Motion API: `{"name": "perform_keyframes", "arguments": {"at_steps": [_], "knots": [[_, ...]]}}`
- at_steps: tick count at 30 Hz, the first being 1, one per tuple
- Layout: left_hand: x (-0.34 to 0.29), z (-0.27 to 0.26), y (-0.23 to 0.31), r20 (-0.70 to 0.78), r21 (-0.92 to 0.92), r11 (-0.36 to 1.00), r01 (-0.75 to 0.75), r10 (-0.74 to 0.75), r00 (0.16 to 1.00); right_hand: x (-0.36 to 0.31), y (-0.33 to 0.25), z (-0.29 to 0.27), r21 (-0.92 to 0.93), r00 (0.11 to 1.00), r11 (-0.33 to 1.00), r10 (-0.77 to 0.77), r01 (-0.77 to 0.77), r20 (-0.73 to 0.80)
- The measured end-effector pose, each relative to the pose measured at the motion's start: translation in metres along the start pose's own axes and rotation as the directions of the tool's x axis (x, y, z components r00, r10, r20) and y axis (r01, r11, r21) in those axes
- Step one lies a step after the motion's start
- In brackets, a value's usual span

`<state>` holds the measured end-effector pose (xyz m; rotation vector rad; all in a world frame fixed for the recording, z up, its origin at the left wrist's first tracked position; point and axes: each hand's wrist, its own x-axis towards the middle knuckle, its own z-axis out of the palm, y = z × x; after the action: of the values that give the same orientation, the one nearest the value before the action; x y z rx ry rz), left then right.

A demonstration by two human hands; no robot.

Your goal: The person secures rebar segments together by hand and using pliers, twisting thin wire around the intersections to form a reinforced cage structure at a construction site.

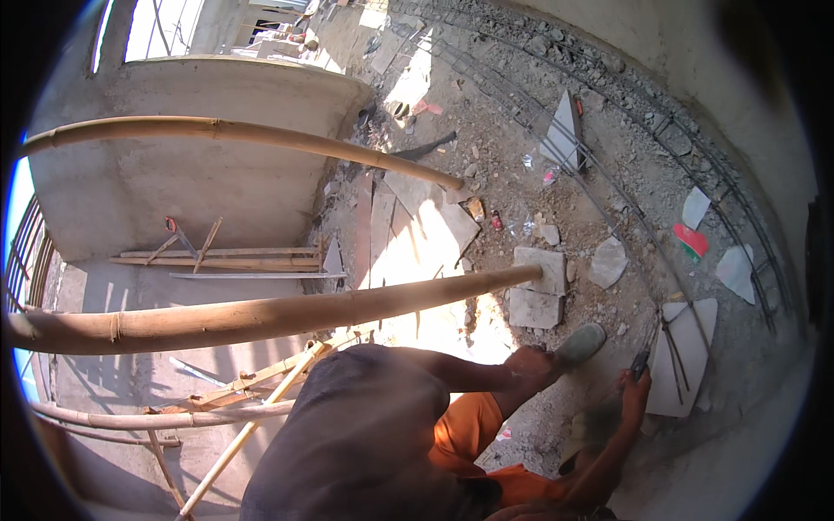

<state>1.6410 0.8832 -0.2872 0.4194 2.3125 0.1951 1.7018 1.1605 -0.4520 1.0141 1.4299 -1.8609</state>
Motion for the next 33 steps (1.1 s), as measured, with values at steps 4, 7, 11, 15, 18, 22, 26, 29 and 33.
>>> {"name": "perform_keyframes", "arguments": {"at_steps": [4,7,11,15,18,22,26,29,33], "knots": [[-0.015,-0.017,0.031,0.111,-0.048,0.993,0.108,-0.102,0.989,-0.05,0.009,0.014,0.511,0.988,0.852,0.15,-0.114,-0.029],[-0.036,-0.037,0.027,0.203,0.02,0.998,0.054,-0.056,0.977,-0.098,0.002,0.026,0.619,0.981,0.784,0.154,-0.047,-0.121],[-0.062,-0.049,0.016,0.114,-0.004,1.0,0.014,-0.014,0.993,-0.147,-0.041,0.011,0.187,0.945,0.965,-0.12,0.183,-0.306],[-0.089,-0.072,0.017,-0.008,-0.052,0.999,-0.011,0.011,1.0,-0.221,-0.107,-0.036,-0.558,0.799,0.739,-0.564,0.377,-0.207],[-0.11,-0.109,0.015,-0.003,-0.102,0.994,0.045,-0.046,0.999,-0.284,-0.162,-0.042,-0.601,0.832,0.72,-0.532,0.347,-0.156],[-0.102,-0.177,0.002,0.014,-0.117,0.989,0.092,-0.091,0.996,-0.349,-0.242,0.004,-0.431,0.95,0.882,-0.277,0.192,-0.145],[-0.091,-0.217,-0.02,0.045,-0.191,0.955,0.229,-0.224,0.973,-0.354,-0.298,0.053,-0.44,0.987,0.891,-0.152,0.111,-0.058],[-0.073,-0.275,-0.039,0.068,-0.183,0.927,0.326,-0.319,0.945,-0.336,-0.329,0.082,-0.413,0.994,0.906,-0.108,0.09,-0.021],[-0.082,-0.326,-0.066,0.128,-0.157,0.851,0.501,-0.486,0.865,-0.306,-0.359,0.107,-0.411,0.996,0.908,-0.058,0.081,0.068]]}}
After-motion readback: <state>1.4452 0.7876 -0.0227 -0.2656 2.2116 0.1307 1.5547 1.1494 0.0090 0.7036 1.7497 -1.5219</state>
